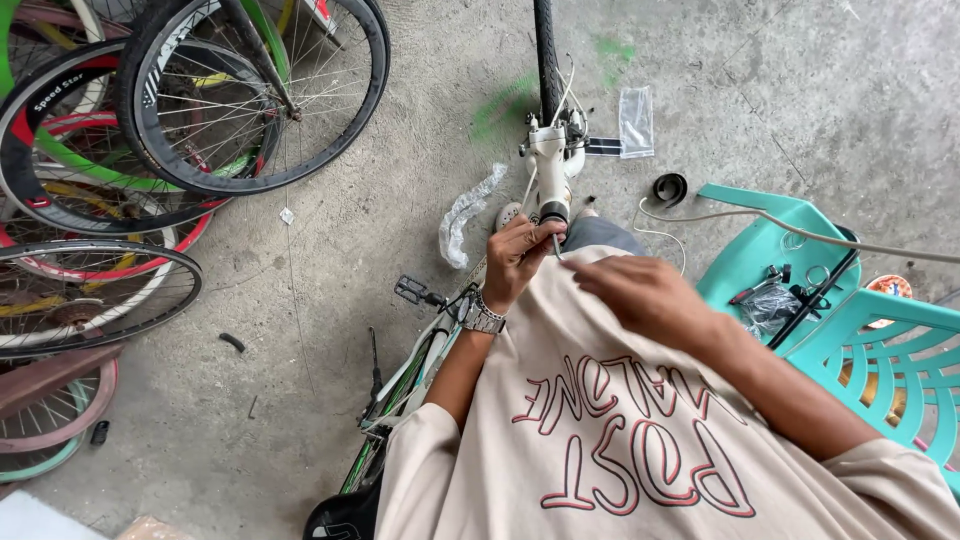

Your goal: The person assembles a bicycle by attaching the handlebars to the stem and tightening the bolts. They use an Allen key to secure the components and adjust the handlebar position.

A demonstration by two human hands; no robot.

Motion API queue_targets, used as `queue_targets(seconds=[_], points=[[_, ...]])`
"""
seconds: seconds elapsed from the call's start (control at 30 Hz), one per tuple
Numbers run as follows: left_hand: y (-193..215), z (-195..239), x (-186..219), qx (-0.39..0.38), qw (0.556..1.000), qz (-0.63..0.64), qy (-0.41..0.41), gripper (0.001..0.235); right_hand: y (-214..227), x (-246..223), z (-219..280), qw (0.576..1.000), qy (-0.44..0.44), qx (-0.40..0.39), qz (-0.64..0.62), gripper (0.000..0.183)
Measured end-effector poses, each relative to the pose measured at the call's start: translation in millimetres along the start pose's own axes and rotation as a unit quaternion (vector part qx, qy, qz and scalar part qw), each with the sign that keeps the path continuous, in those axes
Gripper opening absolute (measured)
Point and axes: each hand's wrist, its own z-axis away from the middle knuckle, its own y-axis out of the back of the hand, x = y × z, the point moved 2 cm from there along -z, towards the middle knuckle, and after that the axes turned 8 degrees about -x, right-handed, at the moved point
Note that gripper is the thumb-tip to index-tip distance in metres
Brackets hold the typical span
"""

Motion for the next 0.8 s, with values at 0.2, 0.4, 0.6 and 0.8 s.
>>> queue_targets(seconds=[0.2, 0.4, 0.6, 0.8], points=[[-4.0, 4.7, -1.2, 0.009, 0.999, 0.034, 0.035, 0.019, 9.5, 80.1, 11.7, 0.982, -0.130, 0.102, -0.088, 0.022], [-1.9, 0.3, 13.7, 0.002, 0.999, -0.046, 0.020, 0.017, -33.7, 58.4, -62.7, 0.994, -0.074, 0.075, -0.030, 0.010], [-2.9, 12.2, 0.4, 0.016, 0.998, 0.028, 0.060, 0.005, -47.9, 28.5, -63.5, 0.965, 0.030, -0.016, 0.260, 0.018], [-13.0, 29.1, -20.2, 0.027, 0.985, 0.127, 0.116, 0.030, -40.0, -15.4, -37.3, 0.964, -0.099, -0.117, 0.219, 0.011]])
